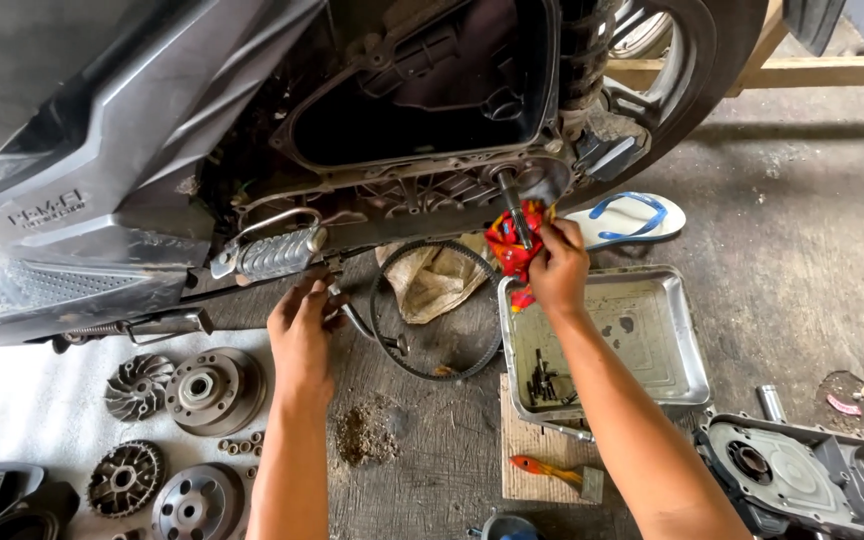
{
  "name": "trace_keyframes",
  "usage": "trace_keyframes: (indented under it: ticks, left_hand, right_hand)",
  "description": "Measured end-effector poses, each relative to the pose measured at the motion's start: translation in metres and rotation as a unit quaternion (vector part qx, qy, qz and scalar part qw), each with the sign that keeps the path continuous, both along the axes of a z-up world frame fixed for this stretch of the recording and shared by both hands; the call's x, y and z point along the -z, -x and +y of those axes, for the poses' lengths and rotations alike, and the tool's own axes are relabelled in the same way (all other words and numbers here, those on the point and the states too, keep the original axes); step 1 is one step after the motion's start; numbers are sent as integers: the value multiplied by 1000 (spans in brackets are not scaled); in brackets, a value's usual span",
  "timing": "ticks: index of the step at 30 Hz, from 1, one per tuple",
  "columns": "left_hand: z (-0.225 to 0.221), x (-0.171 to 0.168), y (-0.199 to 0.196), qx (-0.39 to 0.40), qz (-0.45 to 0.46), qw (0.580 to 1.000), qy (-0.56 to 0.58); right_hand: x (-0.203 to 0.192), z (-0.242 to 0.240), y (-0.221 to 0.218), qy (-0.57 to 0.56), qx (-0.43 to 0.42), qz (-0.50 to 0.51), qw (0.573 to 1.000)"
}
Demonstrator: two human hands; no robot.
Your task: Cleaning internal motorcycle components and engine parts using a cloth
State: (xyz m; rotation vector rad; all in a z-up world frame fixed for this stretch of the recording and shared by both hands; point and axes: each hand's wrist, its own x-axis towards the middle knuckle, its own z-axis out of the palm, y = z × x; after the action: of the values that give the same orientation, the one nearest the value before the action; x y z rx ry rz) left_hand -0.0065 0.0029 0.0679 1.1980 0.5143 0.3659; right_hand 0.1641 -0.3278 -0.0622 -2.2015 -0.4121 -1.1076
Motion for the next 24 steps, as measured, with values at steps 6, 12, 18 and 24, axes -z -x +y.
trace_keyframes:
  ticks: [6,12,18,24]
  left_hand:
    - [1,-8,0,-7,-9,1000,7]
    - [0,6,-3,-4,7,1000,0]
    - [7,3,-5,-20,12,1000,9]
    - [4,43,-4,-39,34,998,27]
  right_hand:
    - [-80,30,17,-180,6,-103,978]
    - [-27,39,16,-84,24,-48,995]
    - [-33,39,-1,-193,124,-109,967]
    - [-4,111,16,-276,79,-37,957]
